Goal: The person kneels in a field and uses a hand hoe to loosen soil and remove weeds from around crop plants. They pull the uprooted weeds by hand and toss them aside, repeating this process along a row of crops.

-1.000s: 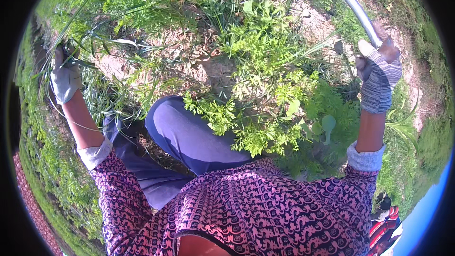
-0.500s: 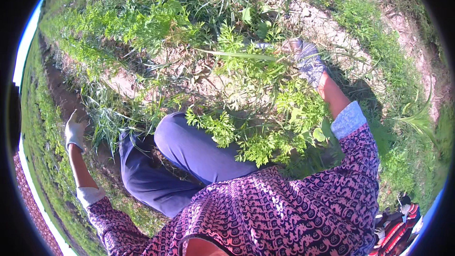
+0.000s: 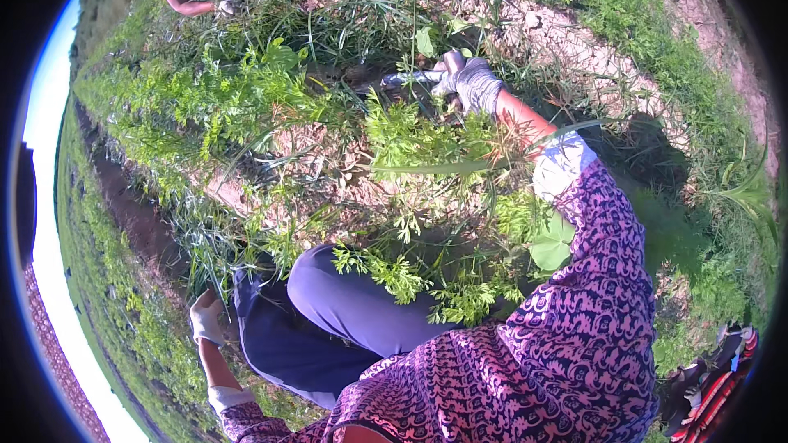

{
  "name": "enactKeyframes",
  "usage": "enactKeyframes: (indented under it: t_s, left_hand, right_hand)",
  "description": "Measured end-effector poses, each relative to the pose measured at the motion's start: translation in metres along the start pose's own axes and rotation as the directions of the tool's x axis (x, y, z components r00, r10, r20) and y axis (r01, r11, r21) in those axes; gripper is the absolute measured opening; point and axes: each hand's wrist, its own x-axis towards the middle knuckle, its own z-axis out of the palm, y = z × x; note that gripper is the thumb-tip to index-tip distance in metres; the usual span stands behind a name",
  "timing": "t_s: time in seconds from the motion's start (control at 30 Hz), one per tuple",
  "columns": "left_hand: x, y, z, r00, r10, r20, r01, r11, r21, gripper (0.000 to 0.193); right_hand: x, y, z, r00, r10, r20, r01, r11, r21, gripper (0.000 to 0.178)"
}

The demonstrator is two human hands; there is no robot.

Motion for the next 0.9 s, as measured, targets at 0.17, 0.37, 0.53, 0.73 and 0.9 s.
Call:
enactKeyframes:
  t_s: [0.17, 0.37, 0.53, 0.73, 0.9]
  left_hand:
    - [-0.053, -0.025, -0.008, 0.947, -0.263, -0.187, 0.231, 0.957, -0.175, 0.033]
    - [-0.014, -0.022, 0.068, 1.000, 0.007, 0.012, -0.010, 0.960, 0.278, 0.039]
    - [-0.043, 0.098, 0.084, 0.989, 0.143, 0.034, -0.146, 0.981, 0.124, 0.036]
    - [-0.095, 0.302, 0.175, 0.709, 0.623, 0.331, -0.601, 0.779, -0.178, 0.063]
    - [-0.134, 0.408, 0.270, 0.147, 0.946, 0.290, -0.911, 0.244, -0.332, 0.105]
  right_hand:
    - [-0.040, -0.065, -0.001, 0.957, 0.283, 0.069, -0.291, 0.917, 0.273, 0.043]
    - [0.078, -0.013, 0.073, 0.943, 0.300, -0.141, -0.255, 0.929, 0.267, 0.057]
    - [0.089, -0.066, 0.076, 0.927, 0.369, -0.059, -0.354, 0.917, 0.182, 0.042]
    - [-0.038, -0.072, -0.063, 0.960, 0.195, -0.201, -0.164, 0.974, 0.159, 0.042]
    - [-0.153, -0.069, -0.146, 0.895, 0.235, -0.379, -0.313, 0.936, -0.160, 0.043]
